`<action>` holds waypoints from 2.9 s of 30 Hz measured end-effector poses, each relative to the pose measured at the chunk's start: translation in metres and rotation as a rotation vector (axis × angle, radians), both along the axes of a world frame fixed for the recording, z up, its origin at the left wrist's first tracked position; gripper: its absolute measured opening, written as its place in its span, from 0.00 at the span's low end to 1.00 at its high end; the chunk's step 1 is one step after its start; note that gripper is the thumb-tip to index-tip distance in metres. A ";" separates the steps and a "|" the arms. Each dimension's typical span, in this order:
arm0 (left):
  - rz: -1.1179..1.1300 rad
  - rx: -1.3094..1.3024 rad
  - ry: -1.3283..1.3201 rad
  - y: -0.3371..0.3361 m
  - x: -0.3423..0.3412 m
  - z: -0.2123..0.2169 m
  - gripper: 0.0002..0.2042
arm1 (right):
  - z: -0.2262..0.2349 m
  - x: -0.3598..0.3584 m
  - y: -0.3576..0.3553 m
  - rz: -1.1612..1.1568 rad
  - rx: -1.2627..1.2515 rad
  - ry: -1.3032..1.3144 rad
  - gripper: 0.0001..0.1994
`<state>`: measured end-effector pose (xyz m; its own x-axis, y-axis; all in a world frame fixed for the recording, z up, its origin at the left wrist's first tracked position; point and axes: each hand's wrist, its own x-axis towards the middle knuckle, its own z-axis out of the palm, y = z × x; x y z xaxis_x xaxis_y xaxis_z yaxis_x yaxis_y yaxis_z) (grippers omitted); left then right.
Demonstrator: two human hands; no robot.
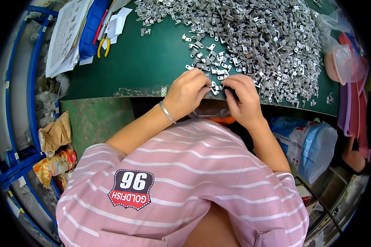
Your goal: The person sorts a large pile of small, silver-colored metal components on a green workbench. They pick up individual pieces, inspect them, and place them into a container or a separate pile. The task involves repetitive manual handling of small hardware parts.
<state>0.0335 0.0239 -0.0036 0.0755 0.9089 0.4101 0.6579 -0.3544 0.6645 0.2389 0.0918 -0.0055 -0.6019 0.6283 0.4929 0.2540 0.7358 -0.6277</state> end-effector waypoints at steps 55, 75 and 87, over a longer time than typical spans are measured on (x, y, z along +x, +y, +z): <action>0.027 -0.003 0.186 0.025 0.009 0.002 0.16 | -0.002 -0.018 0.008 -0.079 0.107 -0.035 0.16; -0.027 -0.414 -0.314 -0.006 0.003 0.007 0.10 | -0.004 0.001 -0.008 -0.131 -0.178 -0.032 0.13; -0.059 -0.105 0.023 0.003 0.014 0.001 0.14 | -0.013 -0.001 -0.015 -0.046 -0.088 0.014 0.14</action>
<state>0.0477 0.0268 -0.0029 0.1380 0.9406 0.3102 0.6538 -0.3218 0.6848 0.2377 0.0763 -0.0189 -0.5649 0.6962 0.4429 0.2771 0.6656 -0.6929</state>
